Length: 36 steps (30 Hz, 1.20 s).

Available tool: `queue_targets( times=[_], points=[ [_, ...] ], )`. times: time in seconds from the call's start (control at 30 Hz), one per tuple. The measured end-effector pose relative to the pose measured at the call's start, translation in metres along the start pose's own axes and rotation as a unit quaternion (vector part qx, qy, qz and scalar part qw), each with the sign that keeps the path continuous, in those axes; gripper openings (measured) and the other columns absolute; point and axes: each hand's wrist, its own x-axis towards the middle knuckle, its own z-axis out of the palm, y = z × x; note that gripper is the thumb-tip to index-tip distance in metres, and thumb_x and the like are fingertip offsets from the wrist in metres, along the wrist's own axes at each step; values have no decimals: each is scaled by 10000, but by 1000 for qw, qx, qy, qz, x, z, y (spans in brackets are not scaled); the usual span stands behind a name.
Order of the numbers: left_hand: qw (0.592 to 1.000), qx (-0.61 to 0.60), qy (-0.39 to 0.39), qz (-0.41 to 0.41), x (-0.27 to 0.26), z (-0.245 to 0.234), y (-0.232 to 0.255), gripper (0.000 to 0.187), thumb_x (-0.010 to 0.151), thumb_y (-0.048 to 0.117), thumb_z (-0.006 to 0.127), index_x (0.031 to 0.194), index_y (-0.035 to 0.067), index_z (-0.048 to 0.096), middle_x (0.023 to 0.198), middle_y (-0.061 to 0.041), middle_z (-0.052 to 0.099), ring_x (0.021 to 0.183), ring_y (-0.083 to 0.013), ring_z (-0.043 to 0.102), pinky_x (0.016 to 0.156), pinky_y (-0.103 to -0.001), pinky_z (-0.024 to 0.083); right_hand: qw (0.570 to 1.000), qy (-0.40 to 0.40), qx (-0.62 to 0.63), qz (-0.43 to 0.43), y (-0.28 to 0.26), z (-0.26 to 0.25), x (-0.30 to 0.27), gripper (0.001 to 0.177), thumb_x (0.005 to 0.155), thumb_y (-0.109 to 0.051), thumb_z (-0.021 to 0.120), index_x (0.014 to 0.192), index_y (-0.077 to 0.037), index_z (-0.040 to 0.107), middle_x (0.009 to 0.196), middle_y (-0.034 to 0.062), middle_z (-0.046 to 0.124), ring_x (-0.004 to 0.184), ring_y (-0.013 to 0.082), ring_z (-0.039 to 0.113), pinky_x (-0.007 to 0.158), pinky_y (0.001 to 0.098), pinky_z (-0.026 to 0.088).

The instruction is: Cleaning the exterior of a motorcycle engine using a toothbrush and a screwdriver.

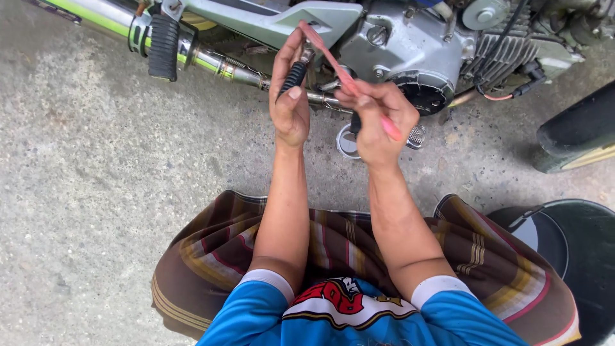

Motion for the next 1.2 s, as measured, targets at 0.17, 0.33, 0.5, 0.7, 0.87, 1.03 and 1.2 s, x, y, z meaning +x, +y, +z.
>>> queue_targets(
  times=[0.17, 0.33, 0.5, 0.7, 0.87, 1.03, 1.2],
  points=[
    [1000, 2, -12, -9, -4, 22, 2, 877, 932, 408, 678, 1594, 10, 263, 1592, -249, 428, 1483, -286, 403, 1293, -376, 241, 983, -45, -155, -86, -23, 2, -9, 143, 1027, 75, 566, 1122, 126, 659, 1058, 206, 744, 970, 253, 769, 884, 344, 633],
    [1000, 12, 4, 21, -11, 22, -3, 646, 1017, 317, 617, 1552, 2, 438, 1572, -209, 479, 1511, -243, 447, 1324, -351, 274, 962, -32, -223, -153, -31, 3, -6, 120, 1020, 53, 587, 1087, 117, 663, 1040, 199, 736, 959, 241, 776, 872, 335, 648],
    [977, 148, 150, 32, -23, 23, -5, 356, 1058, 111, 658, 1380, -41, 650, 1343, -192, 694, 1205, -218, 673, 1119, -373, 545, 986, -50, -133, -84, -24, -20, -10, 131, 1032, 52, 568, 1091, 101, 674, 1039, 179, 746, 960, 239, 783, 904, 363, 673],
    [972, 151, 180, 9, -31, 32, -1, 376, 1035, 260, 725, 1265, -36, 697, 1079, -110, 780, 1033, -161, 721, 947, -296, 565, 997, -65, -28, 17, -6, -15, 10, 128, 1070, 36, 595, 1123, 125, 671, 1067, 202, 748, 933, 243, 762, 883, 355, 644],
    [988, 140, 52, -30, -50, -9, -24, 437, 939, 291, 782, 1214, -39, 701, 1046, -81, 747, 930, -120, 665, 803, -267, 518, 999, -29, -28, 0, -28, -44, -8, 155, 1028, 59, 547, 1089, 119, 676, 1019, 208, 746, 876, 257, 781, 816, 370, 688],
    [954, 183, 13, -237, -80, -38, -69, 273, 937, 191, 697, 1082, -30, 765, 930, -84, 783, 851, -121, 733, 803, -282, 606, 995, -74, -63, 30, -51, -97, -10, 249, 947, 98, 454, 1019, 120, 692, 913, 204, 736, 696, 216, 750, 664, 312, 653],
    [833, 481, -43, -268, -101, -47, -88, 245, 816, 112, 698, 1035, 17, 751, 916, -95, 782, 807, -170, 744, 770, -313, 584, 937, -209, -220, 171, -61, -118, -12, 196, 885, 42, 530, 974, 68, 703, 894, 137, 746, 782, 156, 743, 714, 268, 620]
  ],
)
